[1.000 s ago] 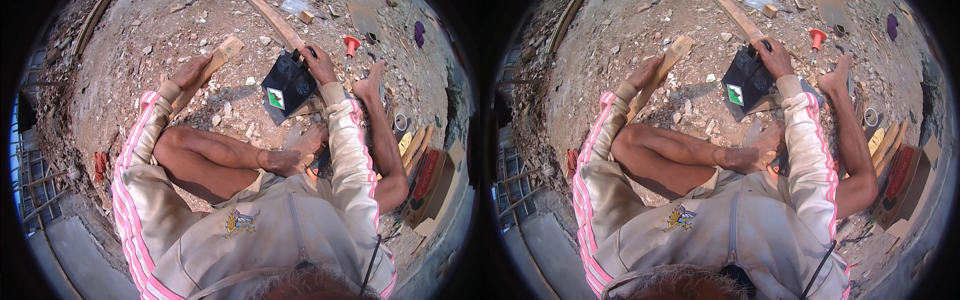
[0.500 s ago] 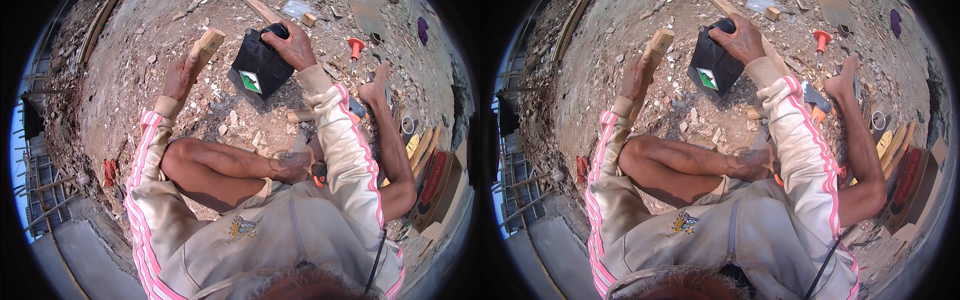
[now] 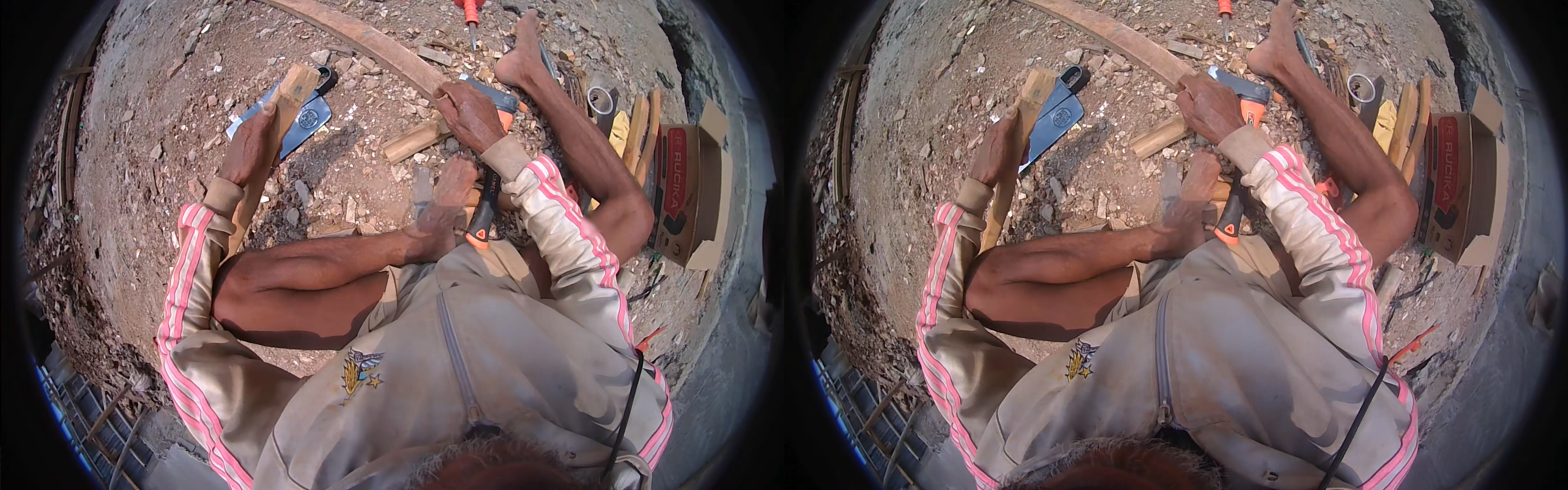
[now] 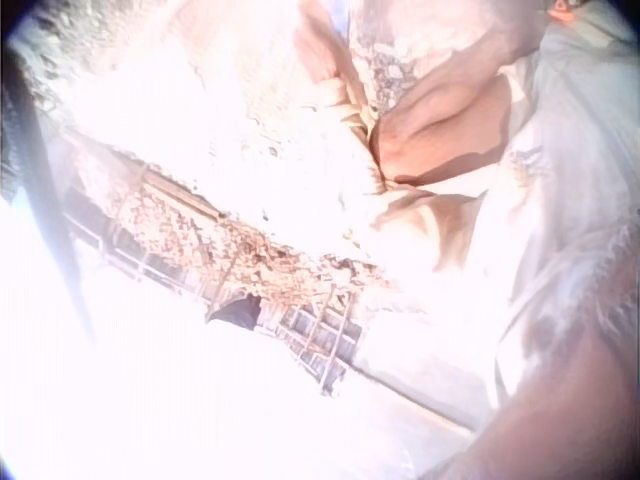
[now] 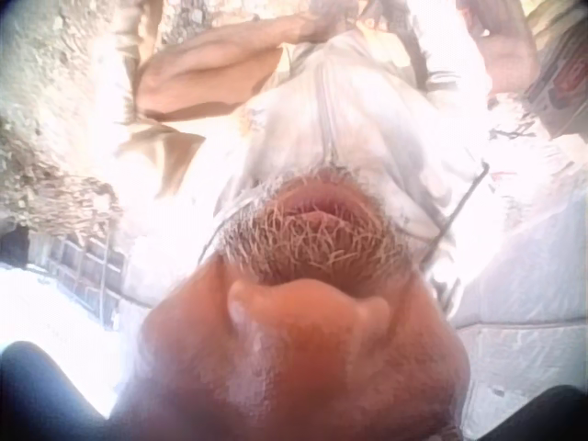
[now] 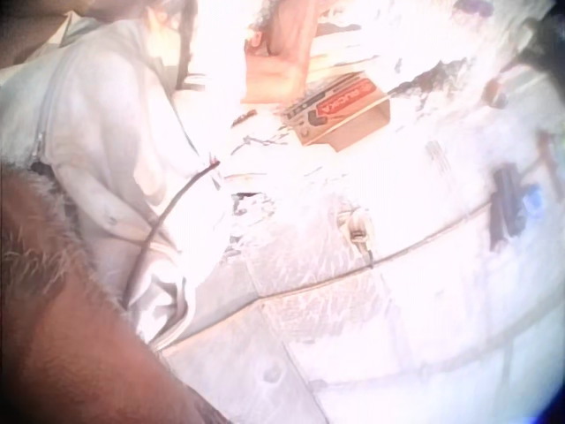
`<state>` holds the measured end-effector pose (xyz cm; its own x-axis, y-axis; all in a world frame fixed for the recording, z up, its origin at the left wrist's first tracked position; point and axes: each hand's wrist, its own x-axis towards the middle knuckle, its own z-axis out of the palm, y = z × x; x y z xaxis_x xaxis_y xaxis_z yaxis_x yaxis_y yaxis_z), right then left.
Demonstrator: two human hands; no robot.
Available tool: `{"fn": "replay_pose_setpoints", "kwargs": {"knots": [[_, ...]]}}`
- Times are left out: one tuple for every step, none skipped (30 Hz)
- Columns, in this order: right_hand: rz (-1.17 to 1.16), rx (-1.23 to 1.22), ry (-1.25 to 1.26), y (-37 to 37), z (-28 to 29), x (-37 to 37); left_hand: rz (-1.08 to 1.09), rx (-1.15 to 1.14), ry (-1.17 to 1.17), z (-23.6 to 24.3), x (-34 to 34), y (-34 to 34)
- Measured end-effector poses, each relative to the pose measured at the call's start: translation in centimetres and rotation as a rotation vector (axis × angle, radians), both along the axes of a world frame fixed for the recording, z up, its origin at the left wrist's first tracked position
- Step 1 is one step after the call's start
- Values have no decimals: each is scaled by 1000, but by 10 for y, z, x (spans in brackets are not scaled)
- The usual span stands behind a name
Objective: The person sits on the ground and uses a small axe to chip and shape a piece of wood held between their legs. They repeatedly strike the wood to remove small pieces and refine its shape.
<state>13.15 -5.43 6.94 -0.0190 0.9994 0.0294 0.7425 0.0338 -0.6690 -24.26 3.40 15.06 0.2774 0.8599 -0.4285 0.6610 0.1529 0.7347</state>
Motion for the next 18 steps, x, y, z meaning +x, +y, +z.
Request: {"fn": "replay_pose_setpoints", "kwargs": {"knots": [[-30,19,-40,-20,-10,25,-35,-54,0,-12,17,14],[-46,47,-70,-35,-16,43,-59,-104,16,-24,29,23],[-35,86,-92,-46,-17,53,-86,-120,8,-24,49,28],[-24,122,-117,-59,-18,63,-114,-137,0,-23,72,31],[-16,153,-137,-73,-16,70,-145,-157,-3,-24,92,34],[-30,214,-207,-81,-2,72,-137,-180,21,-32,107,40],[-67,237,-198,-93,18,82,-209,-186,42,-44,124,48],[-88,265,-177,-101,53,89,-261,-188,73,-58,133,55],[-156,335,-180,-113,89,100,-314,-192,106,-71,142,60],[-222,405,-176,-128,121,116,-327,-90,122,-83,152,59],[-430,459,-91,-147,142,137,-344,12,140,-96,163,53],[-611,554,-62,-171,154,164,-359,116,159,-114,168,52],[-744,603,141,-194,157,188,-410,295,143,-149,160,58],[-865,521,144,-216,150,211,-427,349,259,-168,157,53],[-983,437,143,-239,136,231,-444,401,372,-174,159,48],[-886,379,111,-265,97,243,-449,377,383,-166,168,44],[-783,328,87,-290,57,255,-451,351,401,-152,176,36],[-712,264,57,-297,22,249,-480,331,409,-142,189,32]]}}
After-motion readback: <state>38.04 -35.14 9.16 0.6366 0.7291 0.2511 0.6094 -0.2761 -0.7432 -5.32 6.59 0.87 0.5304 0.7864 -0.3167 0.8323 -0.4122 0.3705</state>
